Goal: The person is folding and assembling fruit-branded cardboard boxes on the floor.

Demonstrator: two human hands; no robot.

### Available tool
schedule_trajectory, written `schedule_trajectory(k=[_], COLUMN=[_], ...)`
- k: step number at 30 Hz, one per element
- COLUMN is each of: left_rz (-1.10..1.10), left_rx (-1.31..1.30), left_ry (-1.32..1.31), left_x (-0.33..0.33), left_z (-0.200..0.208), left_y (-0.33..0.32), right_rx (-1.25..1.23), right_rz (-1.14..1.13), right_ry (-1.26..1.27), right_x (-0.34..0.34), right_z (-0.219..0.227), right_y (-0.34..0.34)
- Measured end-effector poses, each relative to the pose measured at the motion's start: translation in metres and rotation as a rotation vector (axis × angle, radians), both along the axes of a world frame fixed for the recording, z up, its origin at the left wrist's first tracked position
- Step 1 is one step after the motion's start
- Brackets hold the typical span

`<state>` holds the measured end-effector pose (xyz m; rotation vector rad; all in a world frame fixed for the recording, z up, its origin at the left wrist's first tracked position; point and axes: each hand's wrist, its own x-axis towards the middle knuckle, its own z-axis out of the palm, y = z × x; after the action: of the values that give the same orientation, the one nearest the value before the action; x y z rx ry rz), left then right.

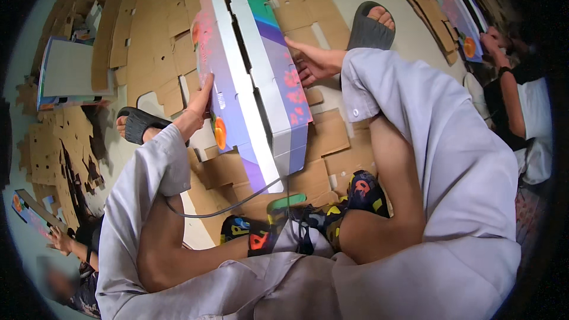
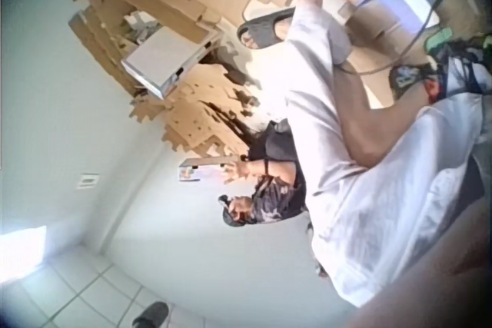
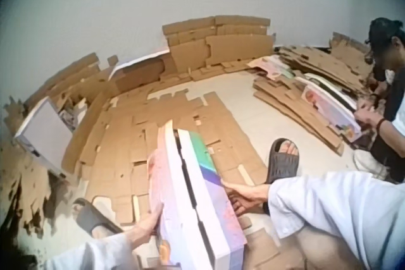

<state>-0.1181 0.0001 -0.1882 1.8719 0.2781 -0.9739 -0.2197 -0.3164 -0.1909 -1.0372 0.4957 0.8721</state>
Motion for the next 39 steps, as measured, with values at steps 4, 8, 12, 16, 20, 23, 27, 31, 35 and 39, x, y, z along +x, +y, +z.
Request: schedule_trajectory(k=[4,8,12,16,20,23,27,31,35,39], left_rz=[-0.056,-0.145,0.008,0.073,-0.040,-0.216,-0.286,-0.280,-0.113,-0.045], left_rx=[0.233,0.343,-0.077,-0.485,-0.543,-0.561,-0.276,-0.157,-0.124,-0.162], left_ry=[-0.207,-0.332,-0.102,0.265,0.212,0.098,-0.072,-0.477,-0.470,-0.573], left_x=[0.003,0.014,0.012,0.019,0.027,0.030,0.023,0.004,-0.004,0.008], left_z=[0.006,0.009,0.006,0.013,0.025,0.035,0.048,0.048,0.050,0.073], left_y=[-0.008,-0.002,0.018,0.033,0.037,0.031,0.015,-0.008,-0.014,-0.012], right_rx=[-0.027,-0.036,-0.037,0.028,0.051,0.070,0.002,-0.085,-0.213,-0.187], right_rz=[0.039,0.090,0.138,0.180,0.288,0.179,0.138,0.174,0.210,0.306], right_ry=[-0.030,-0.045,-0.019,-0.033,-0.069,-0.091,-0.151,-0.091,-0.131,-0.114], right_x=[-0.001,-0.002,0.002,0.003,-0.001,-0.004,-0.005,-0.003,-0.005,-0.001], right_z=[0.000,0.004,0.004,0.001,-0.001,-0.002,-0.001,0.009,0.023,0.007], right_y=[0.000,-0.003,-0.004,-0.012,-0.013,-0.007,0.003,0.009,0.013,0.009])
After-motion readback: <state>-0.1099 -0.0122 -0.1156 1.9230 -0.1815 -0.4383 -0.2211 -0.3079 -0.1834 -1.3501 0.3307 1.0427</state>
